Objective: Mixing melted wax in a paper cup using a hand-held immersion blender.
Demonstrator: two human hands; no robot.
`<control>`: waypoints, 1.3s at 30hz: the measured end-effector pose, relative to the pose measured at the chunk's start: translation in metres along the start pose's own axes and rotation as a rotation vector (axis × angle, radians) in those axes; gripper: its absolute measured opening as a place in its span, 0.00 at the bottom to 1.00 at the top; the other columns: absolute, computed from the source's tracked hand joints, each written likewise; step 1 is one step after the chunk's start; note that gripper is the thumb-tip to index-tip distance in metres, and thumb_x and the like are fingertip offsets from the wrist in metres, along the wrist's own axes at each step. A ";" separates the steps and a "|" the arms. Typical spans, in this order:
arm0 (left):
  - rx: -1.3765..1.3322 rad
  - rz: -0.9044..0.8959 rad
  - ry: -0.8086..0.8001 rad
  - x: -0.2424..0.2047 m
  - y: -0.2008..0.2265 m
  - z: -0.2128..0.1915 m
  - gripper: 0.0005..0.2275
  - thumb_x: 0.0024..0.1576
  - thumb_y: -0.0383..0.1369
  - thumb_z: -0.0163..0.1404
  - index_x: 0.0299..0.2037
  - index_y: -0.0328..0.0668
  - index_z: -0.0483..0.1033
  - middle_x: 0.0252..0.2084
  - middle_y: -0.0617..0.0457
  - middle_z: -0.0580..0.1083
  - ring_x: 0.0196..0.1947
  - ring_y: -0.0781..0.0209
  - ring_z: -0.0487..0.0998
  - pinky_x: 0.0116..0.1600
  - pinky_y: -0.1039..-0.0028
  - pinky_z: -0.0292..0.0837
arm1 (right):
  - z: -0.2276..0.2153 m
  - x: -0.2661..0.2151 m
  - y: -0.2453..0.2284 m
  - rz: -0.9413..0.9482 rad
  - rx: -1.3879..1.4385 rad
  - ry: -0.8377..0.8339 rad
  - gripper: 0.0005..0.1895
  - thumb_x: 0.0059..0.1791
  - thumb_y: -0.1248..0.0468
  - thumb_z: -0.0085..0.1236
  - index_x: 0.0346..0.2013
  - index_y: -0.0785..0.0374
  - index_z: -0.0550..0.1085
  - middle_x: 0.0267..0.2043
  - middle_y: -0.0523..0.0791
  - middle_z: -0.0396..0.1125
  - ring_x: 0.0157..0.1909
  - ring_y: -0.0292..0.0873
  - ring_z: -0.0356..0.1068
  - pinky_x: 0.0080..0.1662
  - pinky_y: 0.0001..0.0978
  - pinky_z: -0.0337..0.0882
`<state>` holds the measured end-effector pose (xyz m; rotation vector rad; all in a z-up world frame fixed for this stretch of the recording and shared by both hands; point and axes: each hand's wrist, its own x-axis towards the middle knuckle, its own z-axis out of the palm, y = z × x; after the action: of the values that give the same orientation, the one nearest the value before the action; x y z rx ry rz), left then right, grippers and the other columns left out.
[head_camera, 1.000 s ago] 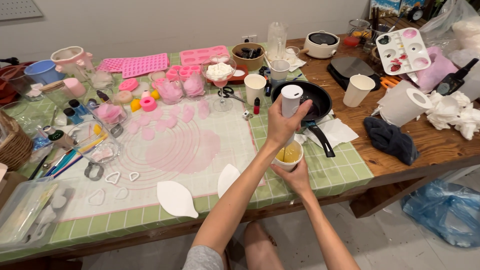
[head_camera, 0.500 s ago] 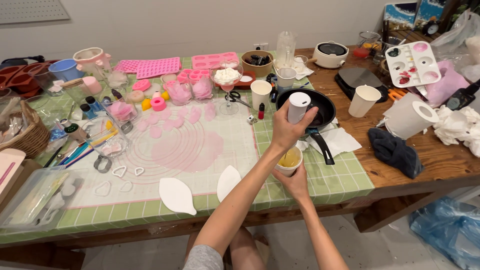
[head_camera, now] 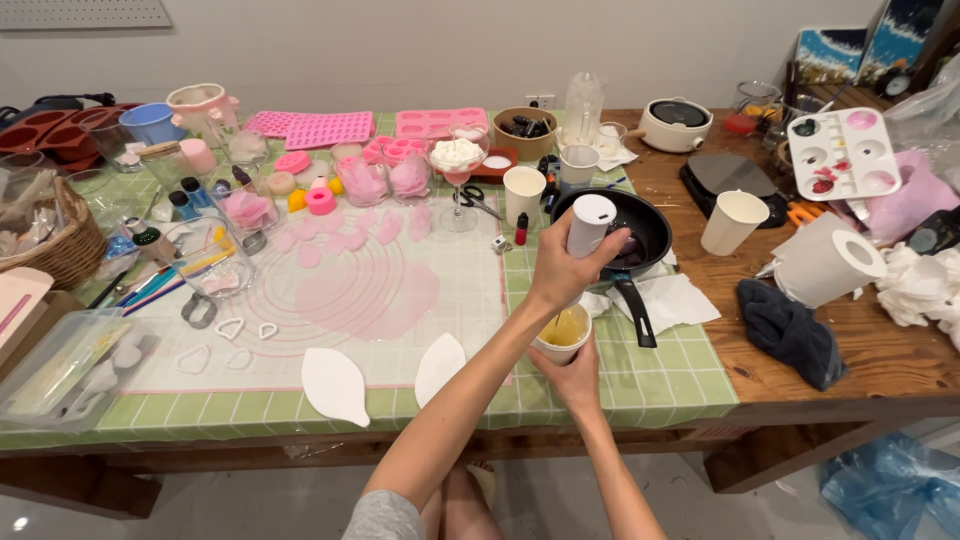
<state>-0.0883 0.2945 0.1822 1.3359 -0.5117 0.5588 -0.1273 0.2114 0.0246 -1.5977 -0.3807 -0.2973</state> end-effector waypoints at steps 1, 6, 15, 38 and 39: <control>-0.006 0.006 0.002 0.000 -0.002 0.000 0.12 0.58 0.35 0.61 0.45 0.37 0.76 0.30 0.59 0.75 0.22 0.76 0.70 0.24 0.81 0.62 | 0.000 0.000 0.002 -0.006 -0.006 -0.001 0.41 0.38 0.62 0.74 0.61 0.65 0.63 0.54 0.48 0.70 0.53 0.42 0.73 0.51 0.36 0.74; -0.017 -0.037 0.015 0.002 0.006 0.000 0.13 0.56 0.35 0.61 0.45 0.37 0.76 0.31 0.59 0.78 0.22 0.76 0.72 0.23 0.81 0.64 | -0.001 0.000 0.007 0.001 0.030 -0.014 0.39 0.39 0.63 0.74 0.60 0.66 0.64 0.53 0.48 0.71 0.52 0.42 0.73 0.50 0.36 0.74; -0.032 -0.057 -0.027 0.004 0.002 -0.008 0.12 0.56 0.35 0.62 0.43 0.37 0.76 0.27 0.59 0.75 0.19 0.75 0.70 0.22 0.80 0.63 | 0.001 0.000 0.018 0.056 0.006 0.020 0.37 0.38 0.64 0.74 0.58 0.67 0.66 0.52 0.48 0.72 0.51 0.41 0.74 0.50 0.35 0.74; -0.118 -0.110 -0.073 0.005 -0.009 -0.016 0.12 0.57 0.34 0.61 0.44 0.37 0.76 0.34 0.58 0.77 0.24 0.75 0.73 0.23 0.81 0.67 | 0.000 0.000 0.016 0.055 0.035 -0.014 0.39 0.39 0.63 0.73 0.60 0.66 0.64 0.54 0.46 0.71 0.53 0.41 0.73 0.52 0.35 0.75; -0.116 -0.116 -0.071 0.005 -0.012 -0.016 0.12 0.57 0.34 0.61 0.44 0.36 0.76 0.33 0.57 0.76 0.24 0.74 0.72 0.23 0.81 0.66 | 0.000 -0.001 0.015 0.081 0.037 -0.023 0.38 0.40 0.63 0.73 0.60 0.66 0.65 0.53 0.47 0.71 0.53 0.41 0.74 0.51 0.36 0.76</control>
<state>-0.0769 0.3088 0.1737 1.2695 -0.5136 0.3823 -0.1217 0.2104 0.0108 -1.5773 -0.3361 -0.2085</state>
